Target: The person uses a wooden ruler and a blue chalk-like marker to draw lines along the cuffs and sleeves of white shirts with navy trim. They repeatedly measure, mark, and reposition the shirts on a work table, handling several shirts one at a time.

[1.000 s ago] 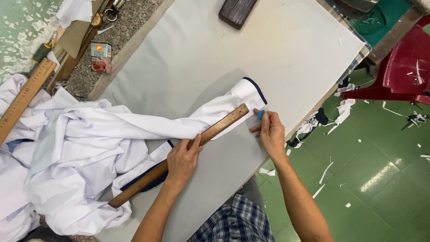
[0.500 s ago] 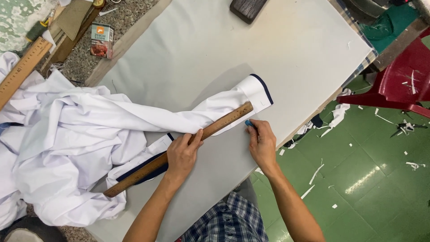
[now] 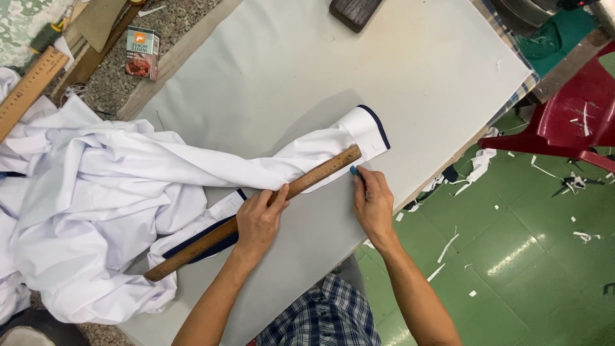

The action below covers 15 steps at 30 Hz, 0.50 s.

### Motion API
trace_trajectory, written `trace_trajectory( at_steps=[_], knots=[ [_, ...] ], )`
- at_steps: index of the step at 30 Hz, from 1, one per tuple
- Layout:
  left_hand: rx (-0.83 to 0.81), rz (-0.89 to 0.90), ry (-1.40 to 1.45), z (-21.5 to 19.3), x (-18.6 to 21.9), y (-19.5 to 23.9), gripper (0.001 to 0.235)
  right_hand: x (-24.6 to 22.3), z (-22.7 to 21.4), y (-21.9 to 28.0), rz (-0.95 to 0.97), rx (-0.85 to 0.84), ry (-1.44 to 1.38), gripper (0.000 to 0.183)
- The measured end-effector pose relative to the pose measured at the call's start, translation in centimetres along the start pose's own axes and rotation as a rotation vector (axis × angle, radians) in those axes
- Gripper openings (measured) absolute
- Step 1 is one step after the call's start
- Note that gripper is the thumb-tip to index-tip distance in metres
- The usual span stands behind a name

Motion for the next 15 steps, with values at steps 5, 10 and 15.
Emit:
trace_trajectory(
  at_steps=[5, 10, 15],
  knots=[
    [0.002, -0.003, 0.011, 0.3, -0.1, 0.2, 0.032, 0.6, 0.5, 0.1, -0.036, -0.017, 0.02, 0.017],
    [0.014, 0.005, 0.001, 0.3, -0.1, 0.3, 0.032, -0.2, 0.7, -0.1, -0.1, -0.026, 0.1, 0.014],
    [0.024, 0.013, -0.001, 0.2, -0.1, 0.3, 0.033, -0.4, 0.7, -0.3, -0.151, 0.002, 0.157, 0.013]
  ],
)
Point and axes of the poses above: each hand's wrist, its own y-axis away from the middle knuckle, its own z-axis out of the palm, x = y × z, the point moved 3 cm from there along -y, towards the middle knuckle, and after that the axes turned 7 degrees about -y, right-handed, at the moved point
